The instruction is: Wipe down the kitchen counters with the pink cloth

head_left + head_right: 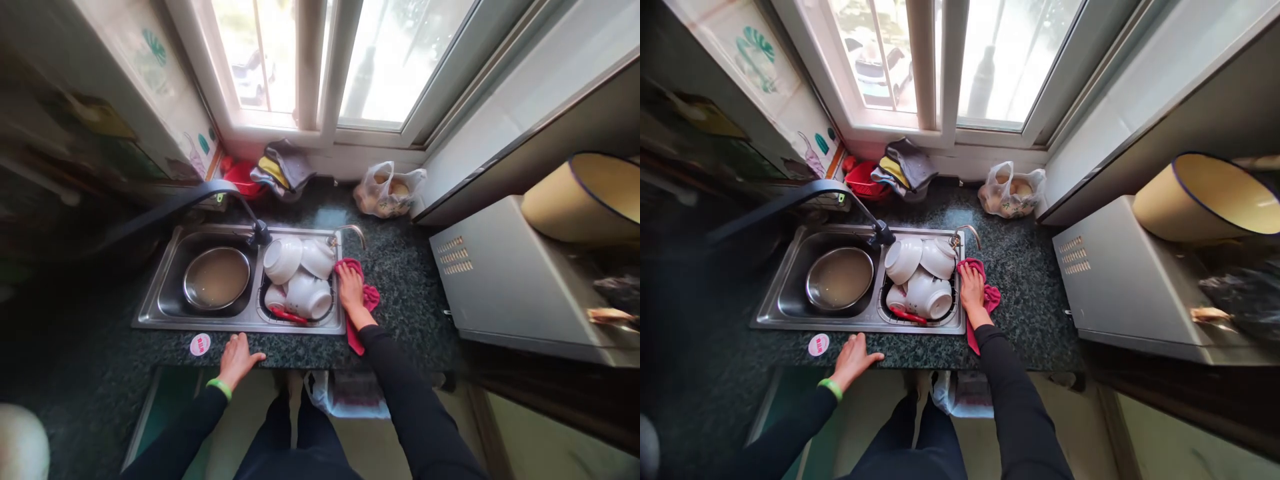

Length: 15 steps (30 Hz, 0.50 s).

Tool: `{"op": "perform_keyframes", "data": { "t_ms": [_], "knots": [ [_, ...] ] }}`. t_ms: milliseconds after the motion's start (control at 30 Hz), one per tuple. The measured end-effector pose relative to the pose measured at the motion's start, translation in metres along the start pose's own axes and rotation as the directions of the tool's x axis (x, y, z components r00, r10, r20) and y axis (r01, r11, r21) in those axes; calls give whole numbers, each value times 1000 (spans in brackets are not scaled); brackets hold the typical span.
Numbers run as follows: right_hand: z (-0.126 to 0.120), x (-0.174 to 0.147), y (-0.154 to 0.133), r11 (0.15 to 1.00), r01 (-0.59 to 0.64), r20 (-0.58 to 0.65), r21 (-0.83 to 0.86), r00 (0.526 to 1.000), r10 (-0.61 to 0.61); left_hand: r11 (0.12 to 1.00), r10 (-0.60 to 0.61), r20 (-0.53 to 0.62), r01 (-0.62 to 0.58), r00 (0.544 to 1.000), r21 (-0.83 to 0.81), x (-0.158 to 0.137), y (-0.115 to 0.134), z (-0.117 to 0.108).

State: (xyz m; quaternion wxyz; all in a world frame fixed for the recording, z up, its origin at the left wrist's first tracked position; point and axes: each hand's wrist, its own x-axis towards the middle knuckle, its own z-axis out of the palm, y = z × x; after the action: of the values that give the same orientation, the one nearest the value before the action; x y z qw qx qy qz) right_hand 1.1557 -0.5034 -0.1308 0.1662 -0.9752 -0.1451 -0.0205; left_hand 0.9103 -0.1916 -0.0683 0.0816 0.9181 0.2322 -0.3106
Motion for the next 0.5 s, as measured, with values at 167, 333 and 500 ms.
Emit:
{"op": "perform_keyframes", "data": {
  "t_ms": [167,333,500],
  "knots": [
    [1,93,14,998,49,13,43,999,-49,1000,-17,29,17,999,17,1,1,0],
    [5,156,29,982,157,-12,103,988,-157,999,-53,61,52,997,17,0,2,-1],
    [2,141,50,940,308,10,149,950,-313,994,-111,119,108,987,29,2,3,-1]
  ]
}}
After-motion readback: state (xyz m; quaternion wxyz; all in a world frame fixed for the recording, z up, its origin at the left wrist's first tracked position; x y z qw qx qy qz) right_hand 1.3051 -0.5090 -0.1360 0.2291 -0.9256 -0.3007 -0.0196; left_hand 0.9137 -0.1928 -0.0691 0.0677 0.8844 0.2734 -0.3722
